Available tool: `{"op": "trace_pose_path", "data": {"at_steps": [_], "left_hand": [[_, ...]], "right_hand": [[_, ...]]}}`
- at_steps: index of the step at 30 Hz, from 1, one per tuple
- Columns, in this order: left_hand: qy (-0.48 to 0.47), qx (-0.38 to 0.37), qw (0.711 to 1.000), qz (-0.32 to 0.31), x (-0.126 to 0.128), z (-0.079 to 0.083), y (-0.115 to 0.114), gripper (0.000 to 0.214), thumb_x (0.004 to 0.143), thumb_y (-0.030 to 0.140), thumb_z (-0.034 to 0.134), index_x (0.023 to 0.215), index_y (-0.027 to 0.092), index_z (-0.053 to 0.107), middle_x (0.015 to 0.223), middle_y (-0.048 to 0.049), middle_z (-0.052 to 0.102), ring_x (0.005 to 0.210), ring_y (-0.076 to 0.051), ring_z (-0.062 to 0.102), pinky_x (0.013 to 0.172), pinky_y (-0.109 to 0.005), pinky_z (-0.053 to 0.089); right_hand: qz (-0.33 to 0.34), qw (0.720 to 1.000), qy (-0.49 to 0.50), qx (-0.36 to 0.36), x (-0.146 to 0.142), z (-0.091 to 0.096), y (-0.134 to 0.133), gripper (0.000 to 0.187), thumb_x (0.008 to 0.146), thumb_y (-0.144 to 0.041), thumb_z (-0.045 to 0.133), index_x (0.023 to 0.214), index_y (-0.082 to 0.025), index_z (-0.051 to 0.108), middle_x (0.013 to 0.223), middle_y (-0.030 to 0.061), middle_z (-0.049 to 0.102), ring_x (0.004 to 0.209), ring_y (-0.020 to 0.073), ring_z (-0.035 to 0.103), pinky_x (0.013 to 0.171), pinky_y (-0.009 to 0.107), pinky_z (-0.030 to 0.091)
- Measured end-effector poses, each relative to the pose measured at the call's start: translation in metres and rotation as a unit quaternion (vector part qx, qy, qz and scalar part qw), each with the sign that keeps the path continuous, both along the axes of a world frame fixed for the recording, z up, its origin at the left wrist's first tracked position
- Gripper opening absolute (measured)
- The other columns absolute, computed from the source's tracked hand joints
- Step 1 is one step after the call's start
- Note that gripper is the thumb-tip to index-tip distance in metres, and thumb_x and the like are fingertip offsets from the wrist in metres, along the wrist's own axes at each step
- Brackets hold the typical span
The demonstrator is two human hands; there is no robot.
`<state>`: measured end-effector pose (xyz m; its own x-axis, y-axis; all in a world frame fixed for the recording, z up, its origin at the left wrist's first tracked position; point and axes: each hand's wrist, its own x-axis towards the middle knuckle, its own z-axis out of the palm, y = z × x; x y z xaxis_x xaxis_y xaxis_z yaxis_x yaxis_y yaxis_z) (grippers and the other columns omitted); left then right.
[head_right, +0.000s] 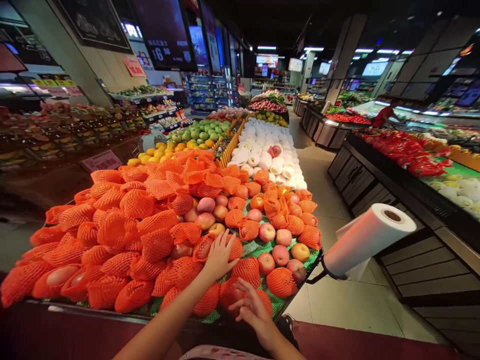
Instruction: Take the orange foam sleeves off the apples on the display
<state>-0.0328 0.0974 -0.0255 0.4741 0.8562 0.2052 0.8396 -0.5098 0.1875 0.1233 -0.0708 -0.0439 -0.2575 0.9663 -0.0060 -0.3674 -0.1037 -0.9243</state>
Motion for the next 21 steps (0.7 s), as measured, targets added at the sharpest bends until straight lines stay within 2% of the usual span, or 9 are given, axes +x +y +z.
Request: {"op": "trace_pose_path", "data": {"at_steps": [3,6,10,13,15,17,19,21], "left_hand": [[-0.046,0.029,0.999,-0.004,-0.016,0.012,-0.004,0.066,0.088,0.041,0.061,0.147,0.016,0.045,0.157,-0.0184,0.039,0.143,-0.037,0.037,0.113,-0.053,0.04],[-0.095,0.072,0.992,0.045,-0.038,0.03,0.001,0.054,0.093,0.037,0.054,0.142,0.015,0.05,0.151,-0.0178,0.046,0.139,-0.035,0.041,0.114,-0.051,0.041],[-0.138,0.132,0.961,0.199,-0.071,0.048,0.015,0.051,0.089,0.024,0.051,0.138,0.011,0.052,0.15,-0.0207,0.044,0.139,-0.038,0.038,0.115,-0.057,0.036],[-0.15,0.144,0.929,0.305,-0.093,0.051,0.025,0.058,0.085,0.03,0.057,0.138,0.006,0.05,0.154,-0.0252,0.035,0.141,-0.044,0.032,0.114,-0.063,0.034],[-0.152,0.121,0.929,0.315,-0.103,0.05,0.029,0.053,0.084,0.036,0.059,0.126,0.005,0.057,0.143,-0.0268,0.047,0.134,-0.042,0.042,0.112,-0.061,0.037],[-0.158,0.081,0.939,0.296,-0.107,0.049,0.029,0.039,0.085,0.036,0.056,0.11,0.007,0.063,0.12,-0.0235,0.062,0.118,-0.038,0.055,0.106,-0.056,0.044],[-0.193,0.057,0.939,0.278,-0.104,0.052,0.025,0.03,0.086,0.036,0.053,0.101,0.012,0.064,0.102,-0.0179,0.067,0.104,-0.034,0.061,0.098,-0.051,0.049],[-0.265,0.043,0.929,0.255,-0.096,0.058,0.016,0.028,0.086,0.038,0.055,0.1,0.015,0.062,0.1,-0.0139,0.067,0.099,-0.03,0.062,0.093,-0.046,0.051]], "right_hand": [[0.002,1.0,-0.006,-0.009,0.0,0.003,0.001,0.058,0.092,-0.054,0.062,0.146,-0.04,0.046,0.151,0.0107,0.047,0.106,0.0235,0.066,0.078,0.035,0.051],[0.009,1.0,-0.015,-0.012,0.0,0.007,0.003,0.053,0.092,-0.053,0.061,0.142,-0.037,0.051,0.148,0.0111,0.051,0.105,0.0228,0.065,0.078,0.034,0.05],[0.035,0.999,-0.022,-0.014,0.0,0.011,0.004,0.052,0.092,-0.053,0.062,0.14,-0.034,0.054,0.143,0.0115,0.054,0.103,0.0213,0.064,0.078,0.033,0.05],[0.042,0.999,-0.024,-0.016,0.001,0.013,0.005,0.05,0.092,-0.052,0.062,0.138,-0.033,0.055,0.142,0.0111,0.056,0.103,0.0205,0.063,0.078,0.032,0.049],[0.037,0.999,-0.025,-0.017,0.001,0.014,0.006,0.048,0.092,-0.052,0.063,0.136,-0.032,0.057,0.14,0.0108,0.057,0.102,0.0201,0.063,0.077,0.032,0.049],[0.031,0.999,-0.022,-0.019,0.001,0.016,0.007,0.047,0.091,-0.053,0.064,0.132,-0.031,0.059,0.136,0.0104,0.06,0.099,0.0195,0.064,0.076,0.031,0.049],[0.031,0.999,-0.021,-0.021,0.0,0.018,0.007,0.046,0.09,-0.054,0.065,0.129,-0.031,0.061,0.131,0.0099,0.063,0.097,0.019,0.064,0.074,0.03,0.049],[0.031,0.999,-0.024,-0.027,-0.001,0.017,0.008,0.045,0.089,-0.054,0.066,0.126,-0.029,0.064,0.126,0.0096,0.065,0.096,0.0189,0.065,0.074,0.03,0.049]]}}
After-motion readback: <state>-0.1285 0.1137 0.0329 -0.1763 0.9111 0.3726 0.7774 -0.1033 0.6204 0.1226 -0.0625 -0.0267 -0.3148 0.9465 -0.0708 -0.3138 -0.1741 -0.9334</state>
